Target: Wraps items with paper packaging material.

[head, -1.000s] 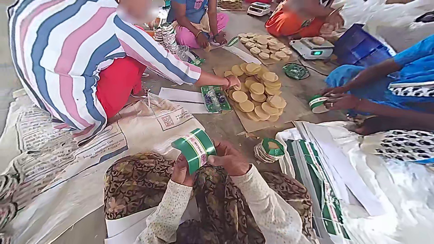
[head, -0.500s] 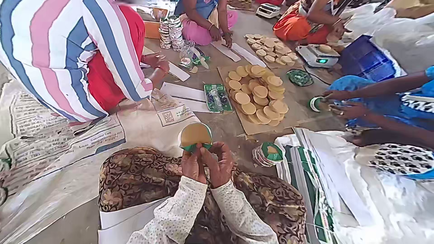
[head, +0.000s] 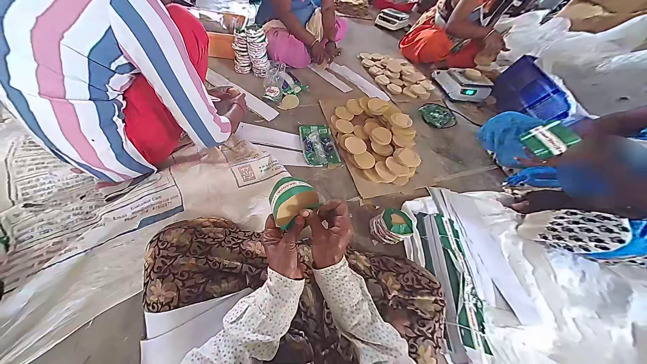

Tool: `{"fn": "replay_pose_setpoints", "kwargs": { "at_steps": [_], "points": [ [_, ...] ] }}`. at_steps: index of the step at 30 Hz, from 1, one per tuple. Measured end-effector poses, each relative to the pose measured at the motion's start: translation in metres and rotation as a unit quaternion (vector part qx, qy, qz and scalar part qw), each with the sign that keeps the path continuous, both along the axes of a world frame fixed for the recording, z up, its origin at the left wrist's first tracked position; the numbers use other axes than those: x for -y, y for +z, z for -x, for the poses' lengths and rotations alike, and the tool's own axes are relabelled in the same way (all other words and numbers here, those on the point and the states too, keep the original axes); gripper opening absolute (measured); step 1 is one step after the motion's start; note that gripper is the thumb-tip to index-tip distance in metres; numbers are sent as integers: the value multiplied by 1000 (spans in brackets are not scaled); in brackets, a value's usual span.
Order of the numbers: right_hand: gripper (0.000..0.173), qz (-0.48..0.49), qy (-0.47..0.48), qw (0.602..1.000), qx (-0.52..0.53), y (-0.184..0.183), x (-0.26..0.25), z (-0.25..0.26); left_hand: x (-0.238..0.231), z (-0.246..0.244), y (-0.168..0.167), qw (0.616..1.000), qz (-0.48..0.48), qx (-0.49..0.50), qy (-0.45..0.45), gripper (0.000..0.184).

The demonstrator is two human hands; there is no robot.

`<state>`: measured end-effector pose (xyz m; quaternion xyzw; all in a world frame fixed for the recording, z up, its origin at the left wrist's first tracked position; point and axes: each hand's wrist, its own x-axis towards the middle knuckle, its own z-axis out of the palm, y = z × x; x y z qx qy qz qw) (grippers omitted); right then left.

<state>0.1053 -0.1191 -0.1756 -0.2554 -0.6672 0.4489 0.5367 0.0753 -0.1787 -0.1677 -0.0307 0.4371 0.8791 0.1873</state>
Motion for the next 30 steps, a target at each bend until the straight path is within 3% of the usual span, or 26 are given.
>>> {"fn": "replay_pose_setpoints", "kwargs": {
  "at_steps": [5, 11, 15, 17, 20, 22, 24, 27, 30],
  "points": [
    [25, -85, -63, 993, -48, 2, -12, 1, 6, 0, 2, 998, 0, -49, -30, 33],
    [22, -90, -71, 990, -87, 12, -18, -9, 10, 2, 10, 991, 2, -113, -68, 34],
    [13, -234, -118, 965, 1, 7, -23, -21, 13, 6, 14, 984, 15, -145, -98, 29],
    [18, -281, -120, 949, 80, 9, -22, -29, 15, 10, 16, 980, 29, -160, -117, 30],
    [22, -247, -82, 958, 121, 16, -22, -36, 20, 21, 18, 970, 48, -179, -156, 30],
    [25, -195, -58, 975, 89, 21, -28, -37, 24, 25, 22, 961, 60, -193, -191, 29],
    [32, -201, -53, 976, 57, 27, -35, -38, 26, 30, 29, 949, 65, -205, -233, 29],
    [15, -296, -57, 953, 42, 33, -41, -44, 28, 42, 41, 925, 70, -227, -297, 29],
    [17, -414, -62, 900, 123, 40, -43, -53, 30, 53, 53, 898, 97, -248, -349, 29]
  ]
}}
